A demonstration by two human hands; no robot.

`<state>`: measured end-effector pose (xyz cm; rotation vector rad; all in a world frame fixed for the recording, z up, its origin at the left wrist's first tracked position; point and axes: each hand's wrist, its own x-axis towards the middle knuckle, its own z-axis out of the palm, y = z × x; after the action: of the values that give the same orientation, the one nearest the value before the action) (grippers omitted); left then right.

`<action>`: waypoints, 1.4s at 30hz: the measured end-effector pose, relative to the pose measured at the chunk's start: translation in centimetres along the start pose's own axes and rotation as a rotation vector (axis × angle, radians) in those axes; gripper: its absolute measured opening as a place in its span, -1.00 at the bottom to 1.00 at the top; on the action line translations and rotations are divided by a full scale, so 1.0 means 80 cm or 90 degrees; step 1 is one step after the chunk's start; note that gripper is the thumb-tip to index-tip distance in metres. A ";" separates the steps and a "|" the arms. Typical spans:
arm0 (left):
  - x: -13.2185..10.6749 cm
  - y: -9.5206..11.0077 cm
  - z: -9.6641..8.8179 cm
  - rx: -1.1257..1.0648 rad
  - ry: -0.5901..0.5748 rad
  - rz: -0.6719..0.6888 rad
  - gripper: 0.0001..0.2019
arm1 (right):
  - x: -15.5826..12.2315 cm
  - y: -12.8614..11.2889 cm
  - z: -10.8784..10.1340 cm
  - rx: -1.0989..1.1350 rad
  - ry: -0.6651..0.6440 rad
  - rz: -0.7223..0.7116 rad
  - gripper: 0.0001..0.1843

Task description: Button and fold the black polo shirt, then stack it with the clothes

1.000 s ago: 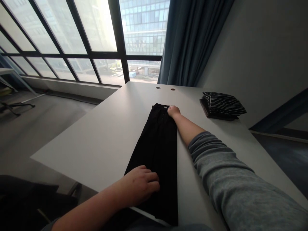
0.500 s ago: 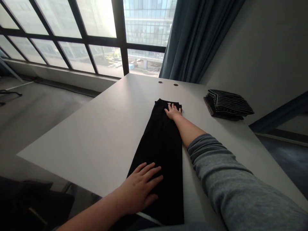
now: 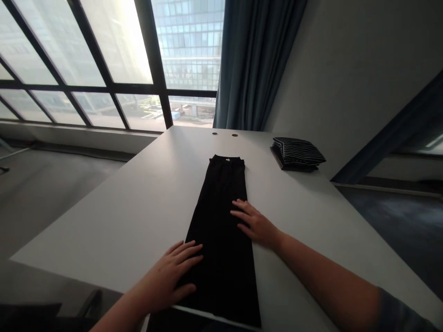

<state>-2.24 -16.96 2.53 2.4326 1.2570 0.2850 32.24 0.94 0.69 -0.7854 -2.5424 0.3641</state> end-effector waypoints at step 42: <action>-0.004 0.023 0.013 -0.096 0.086 0.046 -0.57 | -0.160 -0.150 -0.022 0.124 -0.065 0.063 -0.44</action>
<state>-0.68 -18.42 2.41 2.3663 1.1575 0.5522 36.94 -15.96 2.28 -0.8380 -2.5181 0.6879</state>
